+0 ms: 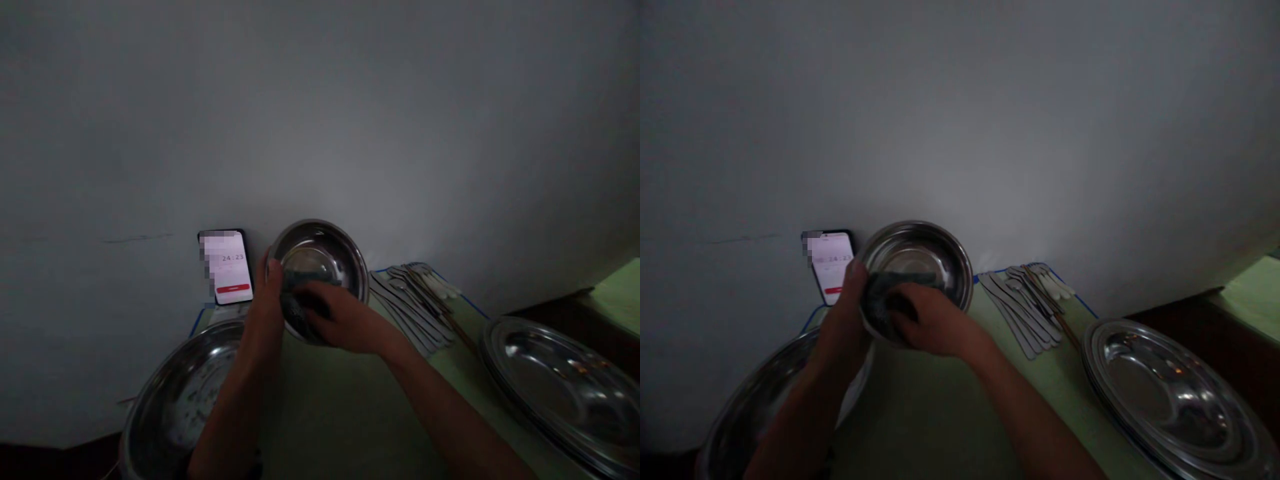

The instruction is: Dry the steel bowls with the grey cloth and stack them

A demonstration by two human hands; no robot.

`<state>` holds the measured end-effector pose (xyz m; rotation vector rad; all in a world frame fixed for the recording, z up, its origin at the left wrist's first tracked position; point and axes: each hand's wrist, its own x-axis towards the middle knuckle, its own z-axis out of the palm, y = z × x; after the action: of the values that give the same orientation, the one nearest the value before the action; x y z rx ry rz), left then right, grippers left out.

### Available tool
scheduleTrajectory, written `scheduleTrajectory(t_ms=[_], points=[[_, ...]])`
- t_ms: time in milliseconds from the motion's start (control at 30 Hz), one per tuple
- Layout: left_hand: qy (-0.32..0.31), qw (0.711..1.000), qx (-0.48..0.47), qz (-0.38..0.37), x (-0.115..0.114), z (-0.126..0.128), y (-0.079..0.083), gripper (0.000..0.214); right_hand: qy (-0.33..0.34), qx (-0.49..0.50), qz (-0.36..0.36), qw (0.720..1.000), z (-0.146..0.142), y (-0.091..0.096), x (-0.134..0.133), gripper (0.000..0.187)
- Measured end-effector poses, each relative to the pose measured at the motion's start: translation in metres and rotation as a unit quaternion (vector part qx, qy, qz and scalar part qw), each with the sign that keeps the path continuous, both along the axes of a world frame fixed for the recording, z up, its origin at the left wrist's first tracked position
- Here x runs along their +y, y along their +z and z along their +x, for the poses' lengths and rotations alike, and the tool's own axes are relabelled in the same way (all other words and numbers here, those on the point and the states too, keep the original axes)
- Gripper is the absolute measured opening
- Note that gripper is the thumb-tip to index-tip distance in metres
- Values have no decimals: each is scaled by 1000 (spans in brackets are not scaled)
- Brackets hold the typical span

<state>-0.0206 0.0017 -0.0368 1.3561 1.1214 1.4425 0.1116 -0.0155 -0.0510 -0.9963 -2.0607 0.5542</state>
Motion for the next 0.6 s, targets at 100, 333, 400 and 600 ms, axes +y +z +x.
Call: scheduleTrajectory(t_ms=[100,333,400,600], points=[[36,998,49,10,2,-7,2,56,-46,-121,-56,990,11,4,-3,19],[-34,996,79,12,-10,4,-7,63,-316,-127,29,940,19,-11,16,29],[-72,995,67,-4,-11,10,-12,64,-305,-30,68,949,14,-15,22,27],[-70,997,-7,11,-1,8,-19,60,-100,119,17,988,-9,-9,11,28]])
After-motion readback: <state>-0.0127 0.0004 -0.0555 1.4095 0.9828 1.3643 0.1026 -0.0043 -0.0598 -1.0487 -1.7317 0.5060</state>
